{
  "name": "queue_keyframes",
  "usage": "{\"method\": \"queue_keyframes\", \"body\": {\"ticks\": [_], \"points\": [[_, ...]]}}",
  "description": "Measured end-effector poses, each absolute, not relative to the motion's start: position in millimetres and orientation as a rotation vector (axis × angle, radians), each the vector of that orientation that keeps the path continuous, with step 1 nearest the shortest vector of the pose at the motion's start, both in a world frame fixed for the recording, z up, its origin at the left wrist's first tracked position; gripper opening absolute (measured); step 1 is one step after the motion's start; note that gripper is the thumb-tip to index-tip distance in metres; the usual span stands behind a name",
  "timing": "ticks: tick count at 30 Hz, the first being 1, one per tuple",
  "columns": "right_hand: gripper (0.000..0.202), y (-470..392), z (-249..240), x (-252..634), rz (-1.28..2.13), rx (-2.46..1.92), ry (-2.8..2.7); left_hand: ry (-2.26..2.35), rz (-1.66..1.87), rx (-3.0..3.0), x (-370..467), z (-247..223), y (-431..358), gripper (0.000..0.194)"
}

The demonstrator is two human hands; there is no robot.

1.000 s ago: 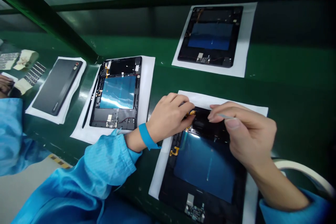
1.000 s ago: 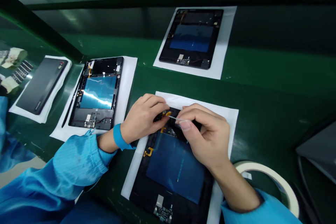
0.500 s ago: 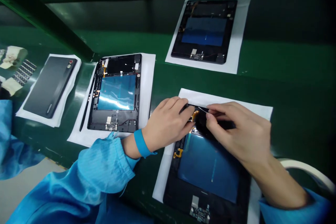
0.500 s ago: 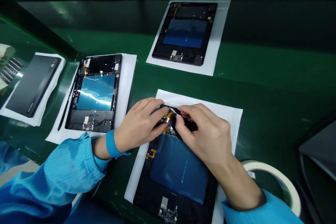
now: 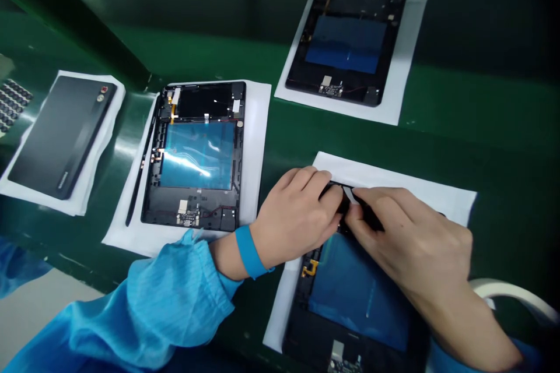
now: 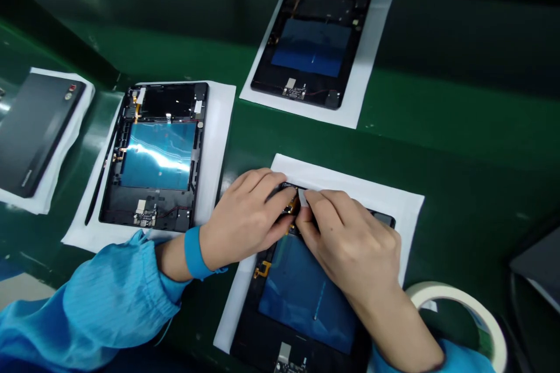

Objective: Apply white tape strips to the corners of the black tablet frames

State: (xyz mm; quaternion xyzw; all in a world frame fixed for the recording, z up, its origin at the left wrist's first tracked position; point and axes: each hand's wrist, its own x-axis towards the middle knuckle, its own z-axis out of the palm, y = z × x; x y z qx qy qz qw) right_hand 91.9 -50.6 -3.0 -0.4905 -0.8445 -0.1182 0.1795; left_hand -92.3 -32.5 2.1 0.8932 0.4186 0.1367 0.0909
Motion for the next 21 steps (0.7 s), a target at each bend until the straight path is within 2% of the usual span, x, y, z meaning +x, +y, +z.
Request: {"method": "queue_keyframes", "body": {"ticks": [10,21], "points": [[0.009,-50.3,-1.5,88.5,-0.321,-1.420,-2.391,1.235,0.450,2.666,-92.8,0.8,-32.3,0.025],[0.015,-47.9,-1.8,88.0,-0.324,-1.429,-2.470,1.242,0.485,2.648,-92.3,-1.1,-33.3,0.025]]}}
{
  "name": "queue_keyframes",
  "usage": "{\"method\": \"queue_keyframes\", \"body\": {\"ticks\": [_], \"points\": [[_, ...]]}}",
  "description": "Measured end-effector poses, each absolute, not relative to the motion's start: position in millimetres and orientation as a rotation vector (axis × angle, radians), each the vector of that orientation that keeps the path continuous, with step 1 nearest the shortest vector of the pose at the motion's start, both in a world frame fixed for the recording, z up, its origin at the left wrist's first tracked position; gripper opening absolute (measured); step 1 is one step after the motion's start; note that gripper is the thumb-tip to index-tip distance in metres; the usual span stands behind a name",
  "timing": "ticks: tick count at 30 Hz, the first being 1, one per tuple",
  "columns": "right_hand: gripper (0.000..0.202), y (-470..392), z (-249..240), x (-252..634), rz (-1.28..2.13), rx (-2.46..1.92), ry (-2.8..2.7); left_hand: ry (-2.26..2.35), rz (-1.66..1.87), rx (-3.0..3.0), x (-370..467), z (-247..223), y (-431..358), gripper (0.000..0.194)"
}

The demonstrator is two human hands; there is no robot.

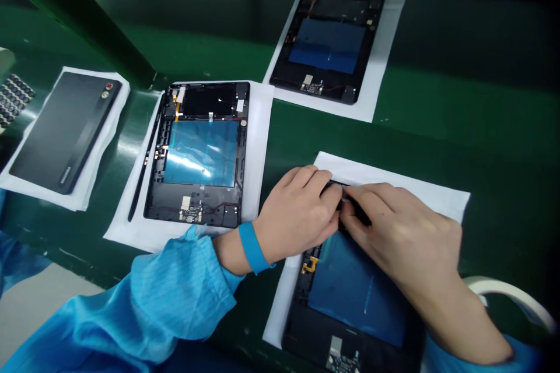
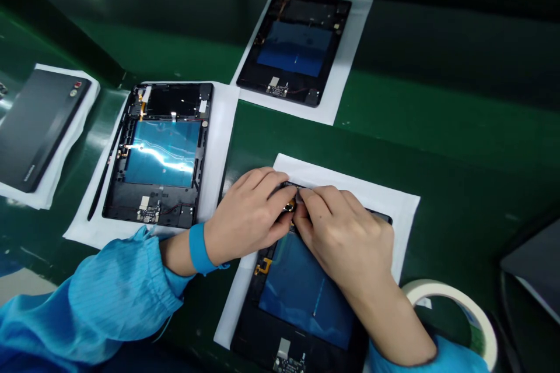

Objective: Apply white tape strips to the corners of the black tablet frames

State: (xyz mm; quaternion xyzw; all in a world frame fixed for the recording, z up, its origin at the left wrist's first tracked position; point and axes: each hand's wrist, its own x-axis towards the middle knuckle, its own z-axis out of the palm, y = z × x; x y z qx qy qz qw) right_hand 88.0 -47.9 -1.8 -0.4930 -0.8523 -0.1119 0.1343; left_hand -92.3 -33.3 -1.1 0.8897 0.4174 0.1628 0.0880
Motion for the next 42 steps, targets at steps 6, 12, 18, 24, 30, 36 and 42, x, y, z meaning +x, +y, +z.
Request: {"method": "queue_keyframes", "body": {"ticks": [6,12,18,24,30,36,42], "points": [[0.017,-49.5,1.6,83.9,-0.287,-1.449,-2.507,1.251,0.484,2.622,-91.7,-1.1,-33.7,0.024],[0.017,-52.3,11.5,70.1,-0.373,-1.530,-2.620,1.219,0.490,2.594,-92.5,-1.1,-32.2,0.024],[0.027,-59.7,19.5,57.8,-0.220,-1.606,-2.606,1.200,0.519,2.618,-93.5,0.5,-26.1,0.028],[0.039,-124.7,40.6,107.2,-0.141,-1.471,-2.482,1.166,0.520,2.703,-90.8,1.5,-15.5,0.028],[0.056,-240.8,15.0,263.2,-1.009,-1.985,-1.728,1.187,0.543,2.733,-90.4,0.5,-13.2,0.028],[0.037,-268.7,-15.8,331.1,-1.185,-2.163,-1.437,1.180,0.597,2.748,-90.5,-1.0,-11.2,0.030],[0.027,-256.0,-10.3,321.1,-0.990,-2.249,-1.395,1.174,0.611,2.772,-91.3,-3.2,-10.8,0.030]]}}
